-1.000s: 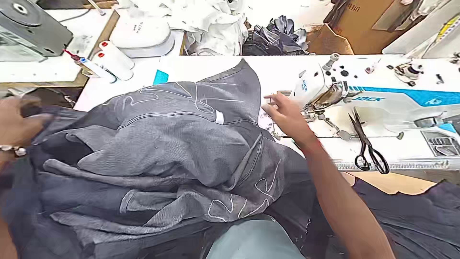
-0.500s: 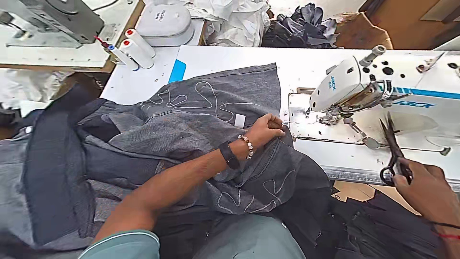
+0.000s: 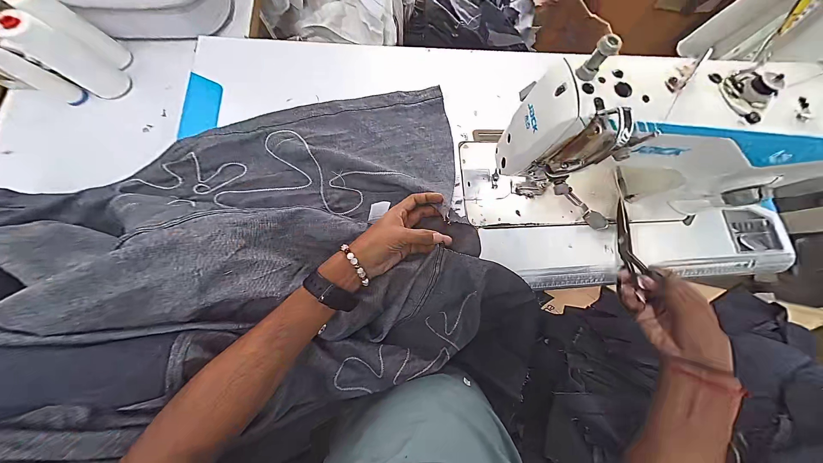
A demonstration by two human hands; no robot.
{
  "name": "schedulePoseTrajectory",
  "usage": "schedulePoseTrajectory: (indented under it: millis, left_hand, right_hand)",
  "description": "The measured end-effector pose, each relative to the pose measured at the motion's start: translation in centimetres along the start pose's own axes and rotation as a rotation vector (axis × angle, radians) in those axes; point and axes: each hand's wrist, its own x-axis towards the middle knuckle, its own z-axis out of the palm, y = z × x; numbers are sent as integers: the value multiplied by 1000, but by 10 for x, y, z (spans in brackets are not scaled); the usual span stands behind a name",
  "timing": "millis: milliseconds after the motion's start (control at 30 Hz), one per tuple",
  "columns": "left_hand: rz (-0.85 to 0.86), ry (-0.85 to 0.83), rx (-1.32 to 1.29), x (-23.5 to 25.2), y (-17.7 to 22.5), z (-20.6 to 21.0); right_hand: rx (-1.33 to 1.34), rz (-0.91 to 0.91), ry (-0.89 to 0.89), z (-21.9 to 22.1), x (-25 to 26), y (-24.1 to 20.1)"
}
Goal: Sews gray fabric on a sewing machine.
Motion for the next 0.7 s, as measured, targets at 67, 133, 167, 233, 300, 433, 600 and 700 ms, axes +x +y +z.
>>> schedulePoseTrajectory:
  millis: [67, 133, 167, 233, 300, 433, 600, 700]
  left_hand:
    - [3, -28, -21, 2, 0, -4]
    - [-6, -56, -41, 3, -4, -4]
    - [-14, -76, -54, 5, -3, -6]
    - [-39, -119, -64, 8, -4, -4]
    - [-45, -141, -62, 10, -4, -2]
    - [-15, -144, -21, 6, -5, -1]
    - [117, -399, 520, -19, -31, 21]
    - [93, -824, 745, -35, -49, 48]
  right_hand:
    - [512, -42, -188, 7, -33, 13]
    - [682, -20, -517, 28, -61, 23]
    - [689, 23, -646, 50, -69, 24]
    - [529, 132, -745, 86, -77, 19]
    - [389, 226, -821, 107, -64, 15]
    - [278, 271, -1010, 133, -44, 6]
    - [93, 71, -892, 93, -64, -22]
    - [-222, -86, -376, 59, -54, -32]
